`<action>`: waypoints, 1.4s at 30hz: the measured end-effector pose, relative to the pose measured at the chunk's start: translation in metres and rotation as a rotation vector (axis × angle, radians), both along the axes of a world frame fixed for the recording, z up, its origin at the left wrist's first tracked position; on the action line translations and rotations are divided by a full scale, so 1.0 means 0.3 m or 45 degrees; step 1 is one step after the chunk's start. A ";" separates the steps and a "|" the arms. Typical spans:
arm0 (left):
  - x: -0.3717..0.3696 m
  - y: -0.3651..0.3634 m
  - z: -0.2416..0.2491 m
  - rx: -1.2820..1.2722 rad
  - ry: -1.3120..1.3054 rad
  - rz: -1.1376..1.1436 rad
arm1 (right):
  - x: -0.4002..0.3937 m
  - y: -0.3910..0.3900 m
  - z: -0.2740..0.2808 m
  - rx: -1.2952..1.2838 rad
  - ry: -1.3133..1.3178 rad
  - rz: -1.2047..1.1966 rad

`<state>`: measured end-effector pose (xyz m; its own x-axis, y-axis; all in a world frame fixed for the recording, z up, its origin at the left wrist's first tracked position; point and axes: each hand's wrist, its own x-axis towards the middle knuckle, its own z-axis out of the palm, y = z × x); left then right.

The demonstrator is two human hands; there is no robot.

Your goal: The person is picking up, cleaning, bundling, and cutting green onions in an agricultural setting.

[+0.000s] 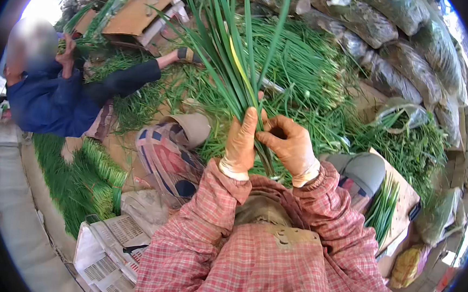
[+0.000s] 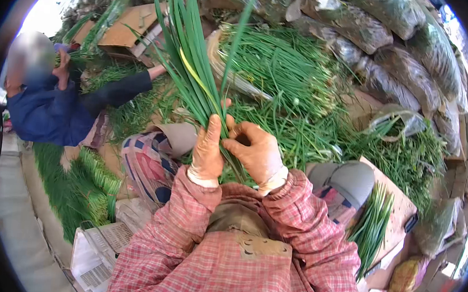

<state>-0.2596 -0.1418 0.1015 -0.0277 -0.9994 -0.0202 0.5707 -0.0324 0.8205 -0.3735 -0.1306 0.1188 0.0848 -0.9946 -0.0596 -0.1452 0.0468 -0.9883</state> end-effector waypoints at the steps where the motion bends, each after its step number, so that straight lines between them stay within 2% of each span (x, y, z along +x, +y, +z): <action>1: 0.008 -0.005 -0.009 -0.027 0.004 0.025 | 0.003 -0.003 -0.005 0.079 -0.180 0.026; 2: 0.025 -0.010 -0.047 -0.056 0.055 -0.052 | 0.006 -0.008 -0.013 0.117 -0.207 0.002; 3: 0.007 -0.007 -0.041 -0.059 0.128 0.034 | 0.007 -0.015 -0.025 0.110 -0.285 -0.052; 6: 0.001 -0.014 -0.059 0.035 0.134 0.039 | 0.011 -0.011 -0.047 0.056 -0.444 -0.200; 9: 0.046 -0.048 -0.052 0.050 0.376 -0.082 | -0.008 0.016 -0.071 -0.041 -0.892 -0.248; 11: 0.074 -0.066 -0.051 0.092 0.449 -0.042 | -0.061 0.064 -0.053 0.059 -1.272 -0.154; 14: 0.128 -0.100 -0.091 0.086 0.485 0.012 | -0.165 0.152 -0.023 0.064 -1.225 -0.093; 16: 0.162 -0.113 -0.116 0.064 0.476 0.055 | -0.238 0.214 -0.005 0.000 -1.213 -0.239; 18: 0.196 -0.119 -0.148 0.064 0.424 0.065 | -0.353 0.248 -0.036 -0.071 -1.066 -0.186; 19: 0.208 -0.121 -0.169 0.053 0.329 0.090 | -0.423 0.258 -0.064 0.012 -0.895 -0.113; 21: 0.223 -0.112 -0.178 0.022 0.175 0.069 | -0.536 0.241 -0.136 0.311 0.146 0.039; 23: 0.221 -0.102 -0.175 -0.015 0.066 -0.001 | -0.414 0.191 -0.031 0.090 1.805 0.063; 25: 0.205 -0.093 -0.164 -0.101 -0.069 -0.111 | -0.344 0.146 0.027 -0.403 1.310 -0.056; 26: 0.190 -0.086 -0.158 -0.096 -0.116 -0.168 | -0.264 0.118 0.128 -0.530 1.190 0.034; 27: 0.170 -0.077 -0.151 -0.090 -0.168 -0.241 | -0.192 0.099 0.230 -0.662 1.162 0.218; 28: 0.147 -0.066 -0.142 -0.020 -0.305 -0.278 | -0.161 0.073 0.217 -0.865 1.170 0.411; 30: 0.070 -0.038 -0.059 -0.006 -0.432 -0.334 | -0.105 0.064 0.222 -1.443 1.415 0.468; 31: 0.047 -0.026 -0.012 -0.023 -0.552 -0.436 | -0.089 0.043 0.221 -1.542 1.415 0.482; 33: -0.003 -0.006 0.070 -0.118 -0.827 -0.717 | -0.102 0.017 0.177 -1.560 1.454 0.434; 34: -0.022 0.003 0.106 -0.195 -0.968 -0.903 | -0.133 0.032 0.180 -1.470 1.618 0.423; 35: -0.038 0.005 0.143 -0.309 -1.126 -1.115 | -0.119 0.037 0.036 -1.367 1.495 0.328; 37: -0.108 0.022 0.211 -0.521 -1.308 -1.578 | -0.251 0.183 0.226 -1.131 1.603 0.449; 39: -0.211 0.063 0.244 -0.600 -1.273 -2.036 | -0.347 0.346 0.236 -0.757 1.399 0.404; 40: -0.270 0.085 0.274 -0.510 -1.189 -2.269 | -0.395 0.441 0.233 -0.585 1.362 0.356; 42: -0.385 0.115 0.217 -0.581 -0.984 -2.421 | -0.530 0.628 0.256 -0.263 1.376 0.232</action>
